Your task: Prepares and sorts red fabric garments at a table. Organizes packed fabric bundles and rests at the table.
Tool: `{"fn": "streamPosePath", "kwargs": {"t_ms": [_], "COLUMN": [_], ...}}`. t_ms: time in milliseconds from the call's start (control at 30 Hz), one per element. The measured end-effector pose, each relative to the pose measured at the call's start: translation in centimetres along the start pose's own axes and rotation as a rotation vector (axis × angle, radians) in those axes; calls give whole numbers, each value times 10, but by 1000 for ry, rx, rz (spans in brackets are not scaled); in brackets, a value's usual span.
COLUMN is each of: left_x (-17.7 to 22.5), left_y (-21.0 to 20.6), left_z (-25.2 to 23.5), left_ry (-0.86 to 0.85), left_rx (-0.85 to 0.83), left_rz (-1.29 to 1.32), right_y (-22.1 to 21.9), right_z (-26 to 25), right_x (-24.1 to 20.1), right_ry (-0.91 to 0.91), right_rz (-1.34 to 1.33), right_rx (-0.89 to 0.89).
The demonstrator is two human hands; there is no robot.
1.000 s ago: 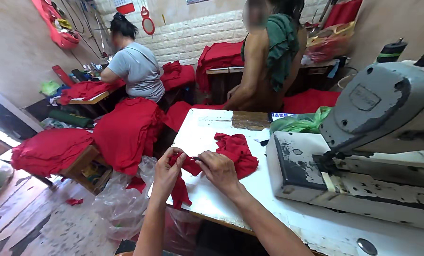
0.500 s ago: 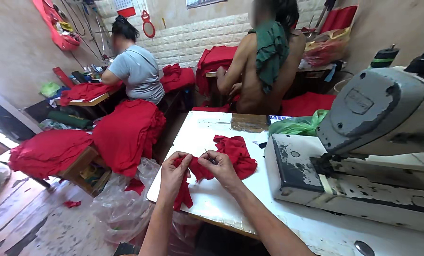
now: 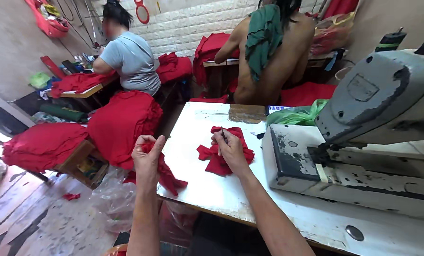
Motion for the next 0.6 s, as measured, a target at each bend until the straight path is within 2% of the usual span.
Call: {"fn": "streamPosePath", "kwargs": {"t_ms": [100,200,300,367,433,467,533,600], "left_x": [-13,-27,-39,-48,-56,-56,-52,-46], "left_y": [-10,-50,-92,-111,-117,-115,-104,-88], "left_z": [6,24,44,51,50,46,34,23], "left_ry": [121,258,230,213,188,160,55,-47], "left_rx": [-236,-575,-844,-948,-928,-862,-666,-472], "left_rz": [-327,-560,-728,-890,-964,-953,-845,-669], "right_y": [5,11,22,26,23,21,20,23], "right_z": [-3,-6,-8,-8,-8,-9,-9,-10], "right_x": [7,10,9,9,9,10,11,10], "right_ry": [-2,-42,-90,-204,-339,-345,-249,-94], "right_rz": [34,76,251,469,657,687,628,538], "right_rx": [-1,13,-3,-147,-295,-303,-204,-29]}}
Point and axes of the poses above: each hand's wrist, its own z-axis away from the middle knuckle, its own y-axis out of the back of the hand, x = y × z, the point moved 4 cm from there along -z, towards the middle knuckle, and after that the axes turned 8 degrees about -x, right-handed, at the moved point
